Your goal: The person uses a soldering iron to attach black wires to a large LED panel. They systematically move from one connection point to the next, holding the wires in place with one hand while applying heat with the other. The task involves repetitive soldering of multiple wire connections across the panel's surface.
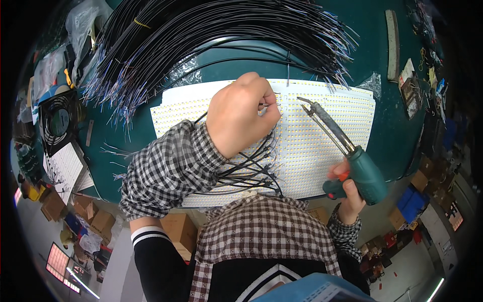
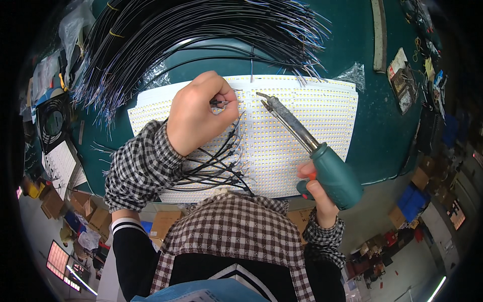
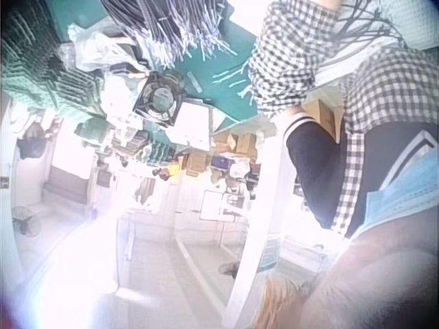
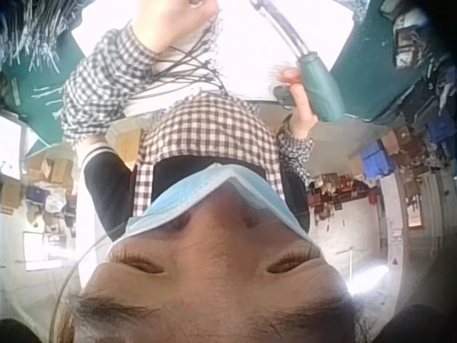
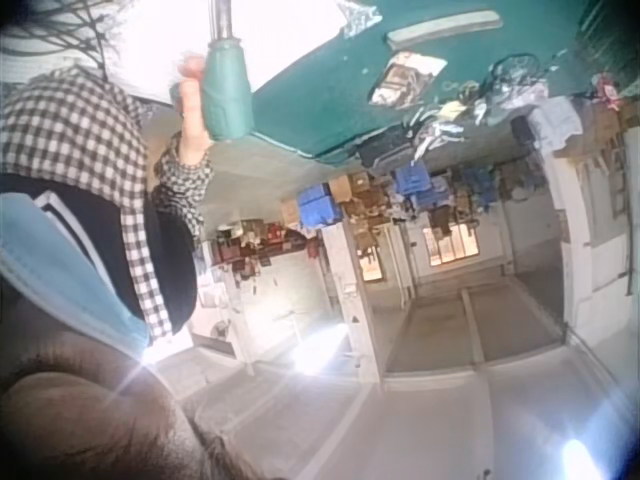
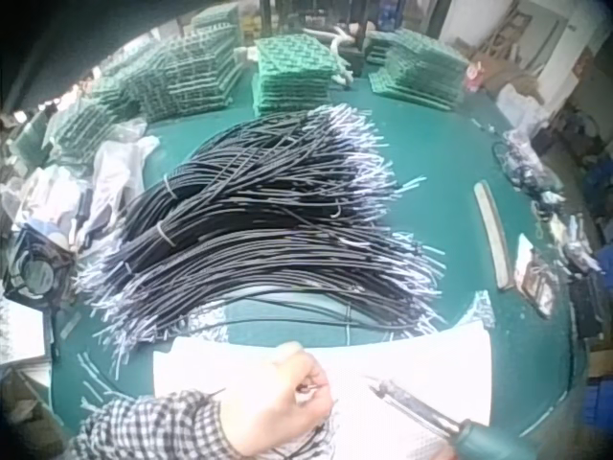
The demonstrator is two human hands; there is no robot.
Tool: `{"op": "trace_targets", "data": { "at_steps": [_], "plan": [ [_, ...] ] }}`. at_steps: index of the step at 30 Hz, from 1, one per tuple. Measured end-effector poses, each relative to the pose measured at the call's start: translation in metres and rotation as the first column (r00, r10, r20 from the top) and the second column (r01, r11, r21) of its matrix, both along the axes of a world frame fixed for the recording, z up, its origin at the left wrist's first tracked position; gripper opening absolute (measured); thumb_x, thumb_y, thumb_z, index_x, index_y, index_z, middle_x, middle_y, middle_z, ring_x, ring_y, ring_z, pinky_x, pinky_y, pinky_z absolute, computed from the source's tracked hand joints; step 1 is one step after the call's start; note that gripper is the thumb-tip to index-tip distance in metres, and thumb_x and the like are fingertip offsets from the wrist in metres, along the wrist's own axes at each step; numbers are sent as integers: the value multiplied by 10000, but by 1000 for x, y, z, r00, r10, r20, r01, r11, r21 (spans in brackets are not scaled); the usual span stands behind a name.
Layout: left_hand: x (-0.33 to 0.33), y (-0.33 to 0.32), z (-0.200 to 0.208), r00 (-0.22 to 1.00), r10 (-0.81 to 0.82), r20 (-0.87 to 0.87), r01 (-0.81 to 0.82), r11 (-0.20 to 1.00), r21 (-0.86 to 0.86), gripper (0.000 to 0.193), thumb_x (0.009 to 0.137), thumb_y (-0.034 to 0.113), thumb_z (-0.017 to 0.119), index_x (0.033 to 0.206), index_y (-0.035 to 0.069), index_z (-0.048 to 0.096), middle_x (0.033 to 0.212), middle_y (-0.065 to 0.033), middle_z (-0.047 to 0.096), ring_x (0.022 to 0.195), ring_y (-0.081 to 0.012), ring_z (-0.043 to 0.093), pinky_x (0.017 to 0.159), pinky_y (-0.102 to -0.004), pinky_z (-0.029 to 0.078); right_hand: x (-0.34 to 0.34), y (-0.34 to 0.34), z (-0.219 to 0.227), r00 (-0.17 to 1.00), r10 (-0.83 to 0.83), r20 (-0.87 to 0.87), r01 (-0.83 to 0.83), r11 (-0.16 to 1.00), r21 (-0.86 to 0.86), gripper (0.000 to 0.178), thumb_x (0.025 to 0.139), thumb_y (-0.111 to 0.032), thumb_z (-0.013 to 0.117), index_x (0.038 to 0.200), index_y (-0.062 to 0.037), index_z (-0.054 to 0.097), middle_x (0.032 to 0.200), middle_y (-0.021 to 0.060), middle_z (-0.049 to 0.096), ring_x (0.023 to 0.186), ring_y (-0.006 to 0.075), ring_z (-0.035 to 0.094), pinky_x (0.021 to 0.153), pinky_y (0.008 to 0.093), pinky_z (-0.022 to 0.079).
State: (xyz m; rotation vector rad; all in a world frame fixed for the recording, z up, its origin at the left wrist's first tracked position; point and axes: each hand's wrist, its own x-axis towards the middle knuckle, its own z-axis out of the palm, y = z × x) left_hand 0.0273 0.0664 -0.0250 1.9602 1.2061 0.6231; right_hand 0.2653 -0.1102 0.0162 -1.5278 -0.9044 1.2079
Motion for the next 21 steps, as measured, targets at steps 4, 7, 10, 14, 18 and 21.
{"op": "trace_targets", "data": {
  "at_steps": [4, 7, 10, 14, 18, 21],
  "plan": [
    [0, -1, -1, 999, 2, 33, -2, 1000, 17, 135, 751, 4, 744, 803, 13, 620, 793, -90, 617, 695, -229, 650, 637, -318, 543, -2, -4, 1, 1000, 28, 2, -28, 999, -21, 557, 908, -268, 706, 1297, 104, 561, 978, 137, 678, 848, 270, 677, 750, 403, 564],
    [1, -2, 1, 1000, 17, 20, -17, 1000, -3, 139, 745, -4, 744, 803, 14, 619, 784, -88, 609, 687, -229, 645, 632, -316, 539, 0, -7, -2, 998, 59, 17, -58, 998, -32, 532, 913, -241, 709, 1288, 108, 566, 982, 144, 680, 844, 274, 675, 756, 411, 558],
    [2, -4, 0, 999, 24, 37, -24, 1000, 6, 145, 740, -11, 744, 801, 18, 616, 779, -88, 601, 678, -231, 638, 618, -316, 531, 2, -7, -3, 995, 94, 32, -93, 995, -24, 499, 919, -235, 710, 1257, 110, 583, 976, 156, 683, 845, 276, 678, 765, 412, 562],
    [1, -4, -2, 999, 18, 32, -19, 998, 53, 149, 734, -9, 742, 794, 23, 608, 779, -88, 598, 669, -234, 630, 605, -321, 521, 2, -8, -2, 995, 94, 43, -91, 994, -64, 454, 924, -233, 711, 1200, 113, 608, 955, 170, 685, 843, 277, 682, 769, 405, 565],
    [2, -5, -4, 999, 6, 47, -9, 998, 62, 155, 737, 27, 737, 797, 39, 594, 790, -101, 592, 644, -296, 618, 571, -387, 497, 0, -6, -3, 993, 95, 72, -94, 996, -7, 409, 921, -228, 717, 1133, 110, 628, 942, 179, 686, 832, 276, 680, 762, 397, 566],
    [2, -5, -2, 999, 11, 34, -13, 999, 52, 159, 730, 11, 740, 799, 34, 599, 783, -94, 594, 659, -266, 622, 590, -357, 508, 2, -7, -7, 998, 64, 20, -64, 998, -8, 395, 798, -36, 817, 1147, 67, 661, 929, 139, 735, 857, 210, 713, 806, 345, 578]
  ]
}}
